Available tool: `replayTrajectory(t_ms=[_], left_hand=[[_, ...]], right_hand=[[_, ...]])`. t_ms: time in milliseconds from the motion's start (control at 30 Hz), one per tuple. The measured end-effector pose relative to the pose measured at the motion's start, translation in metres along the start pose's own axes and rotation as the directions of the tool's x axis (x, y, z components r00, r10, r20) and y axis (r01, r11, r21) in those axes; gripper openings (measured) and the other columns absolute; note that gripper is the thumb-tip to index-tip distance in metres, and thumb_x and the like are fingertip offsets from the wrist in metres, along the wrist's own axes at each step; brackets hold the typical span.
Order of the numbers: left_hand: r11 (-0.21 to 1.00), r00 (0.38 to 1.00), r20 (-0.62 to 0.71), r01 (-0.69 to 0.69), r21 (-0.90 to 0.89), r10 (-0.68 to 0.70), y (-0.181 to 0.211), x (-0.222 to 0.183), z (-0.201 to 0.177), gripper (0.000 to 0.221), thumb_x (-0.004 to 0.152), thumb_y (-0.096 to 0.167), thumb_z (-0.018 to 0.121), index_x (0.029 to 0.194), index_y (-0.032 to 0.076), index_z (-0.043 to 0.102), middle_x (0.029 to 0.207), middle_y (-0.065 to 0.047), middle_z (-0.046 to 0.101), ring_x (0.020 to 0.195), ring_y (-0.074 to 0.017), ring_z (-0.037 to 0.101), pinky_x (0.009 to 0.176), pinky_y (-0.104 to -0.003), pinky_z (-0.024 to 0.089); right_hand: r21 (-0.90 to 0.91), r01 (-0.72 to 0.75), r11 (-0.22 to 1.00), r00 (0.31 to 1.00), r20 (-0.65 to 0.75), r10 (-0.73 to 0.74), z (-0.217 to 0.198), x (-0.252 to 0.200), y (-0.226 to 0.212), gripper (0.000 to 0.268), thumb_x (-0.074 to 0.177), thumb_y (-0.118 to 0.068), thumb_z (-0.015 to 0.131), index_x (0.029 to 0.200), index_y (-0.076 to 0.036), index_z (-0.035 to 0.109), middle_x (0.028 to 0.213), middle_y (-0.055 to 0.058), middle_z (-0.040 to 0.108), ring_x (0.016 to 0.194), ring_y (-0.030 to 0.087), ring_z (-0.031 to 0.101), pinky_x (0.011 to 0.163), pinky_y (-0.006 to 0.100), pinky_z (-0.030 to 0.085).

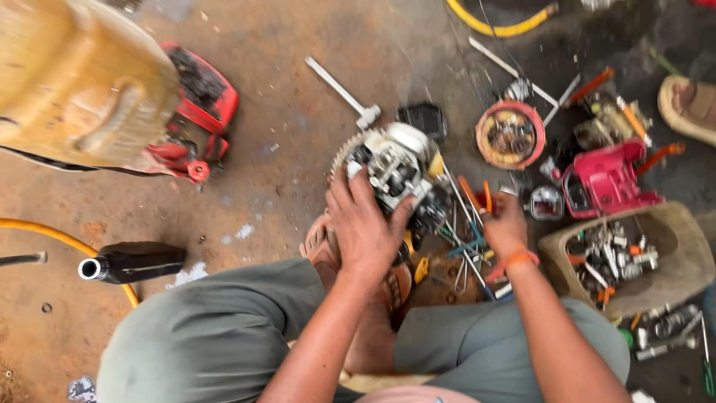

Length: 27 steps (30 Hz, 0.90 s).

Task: The person sits on the floor of a repair workshop working on a small engine from a knapsack sprayer. They use a screwdriver and pliers to unscrew and remove parts, handle a cable and small components, and reposition the engine while working on it.

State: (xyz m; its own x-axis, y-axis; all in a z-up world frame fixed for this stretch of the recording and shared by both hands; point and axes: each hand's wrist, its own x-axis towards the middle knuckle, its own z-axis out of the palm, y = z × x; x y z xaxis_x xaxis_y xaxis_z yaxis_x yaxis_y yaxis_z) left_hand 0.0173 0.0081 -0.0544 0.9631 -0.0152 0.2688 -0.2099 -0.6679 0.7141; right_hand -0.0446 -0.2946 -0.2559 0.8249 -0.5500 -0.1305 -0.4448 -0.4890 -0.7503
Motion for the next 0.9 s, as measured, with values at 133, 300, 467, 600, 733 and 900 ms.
replayTrajectory(t_ms=[133,300,467,600,733,900], left_hand=[[0.997,0.997,-0.036,-0.07,0.043,0.071,0.002,0.001,0.002,0.084,0.078,0.041,0.086,0.134,-0.006,0.044,0.143,-0.037,0.038,0.128,-0.0537,0.041,0.108,-0.058,0.035],[1.0,0.998,0.065,-0.01,0.004,0.01,0.017,0.002,0.001,0.081,0.077,0.037,0.086,0.135,-0.003,0.046,0.143,-0.034,0.039,0.127,-0.0527,0.041,0.107,-0.058,0.034],[1.0,0.989,0.145,-0.011,-0.024,0.014,0.021,0.0,-0.004,0.079,0.078,0.032,0.085,0.136,-0.003,0.045,0.143,-0.035,0.036,0.127,-0.051,0.04,0.106,-0.059,0.031],[1.0,0.983,0.186,-0.001,-0.029,0.007,0.019,-0.006,-0.003,0.08,0.076,0.029,0.086,0.137,-0.002,0.044,0.144,-0.034,0.036,0.127,-0.0503,0.04,0.106,-0.058,0.032],[0.999,0.985,0.171,-0.019,-0.037,0.025,0.02,-0.004,-0.003,0.08,0.075,0.028,0.086,0.137,-0.002,0.045,0.144,-0.033,0.037,0.129,-0.05,0.041,0.107,-0.058,0.033],[0.999,0.986,0.161,-0.038,-0.038,0.043,0.015,-0.006,-0.001,0.082,0.074,0.028,0.086,0.138,-0.003,0.044,0.144,-0.034,0.037,0.128,-0.0515,0.04,0.107,-0.059,0.033]], right_hand=[[0.261,0.23,0.937,0.973,-0.027,-0.231,-0.027,-0.047,-0.122,0.019,0.1,-0.008,0.071,0.118,-0.002,0.068,0.103,0.01,0.072,0.09,0.013,0.066,0.084,0.026,0.053],[0.117,0.454,0.883,0.891,-0.034,-0.453,-0.046,-0.087,-0.247,0.017,0.09,-0.008,0.075,0.105,-0.003,0.072,0.093,0.01,0.074,0.073,0.016,0.069,0.067,0.029,0.054],[-0.025,0.555,0.831,0.831,-0.018,-0.556,-0.038,-0.089,-0.265,0.014,0.086,-0.009,0.076,0.099,-0.003,0.072,0.09,0.011,0.074,0.069,0.021,0.072,0.059,0.033,0.055],[-0.185,0.575,0.797,0.806,-0.04,-0.59,-0.037,-0.097,-0.264,0.01,0.089,-0.01,0.077,0.094,-0.004,0.071,0.088,0.013,0.073,0.071,0.03,0.071,0.062,0.039,0.055],[-0.246,0.557,0.793,0.809,-0.052,-0.585,-0.038,-0.099,-0.266,0.009,0.088,-0.009,0.076,0.093,-0.004,0.07,0.085,0.012,0.073,0.069,0.033,0.07,0.061,0.041,0.055],[-0.28,0.631,0.724,0.749,-0.023,-0.662,-0.037,-0.097,-0.261,0.009,0.09,-0.005,0.072,0.096,-0.004,0.065,0.088,0.014,0.07,0.076,0.036,0.069,0.065,0.044,0.055]])
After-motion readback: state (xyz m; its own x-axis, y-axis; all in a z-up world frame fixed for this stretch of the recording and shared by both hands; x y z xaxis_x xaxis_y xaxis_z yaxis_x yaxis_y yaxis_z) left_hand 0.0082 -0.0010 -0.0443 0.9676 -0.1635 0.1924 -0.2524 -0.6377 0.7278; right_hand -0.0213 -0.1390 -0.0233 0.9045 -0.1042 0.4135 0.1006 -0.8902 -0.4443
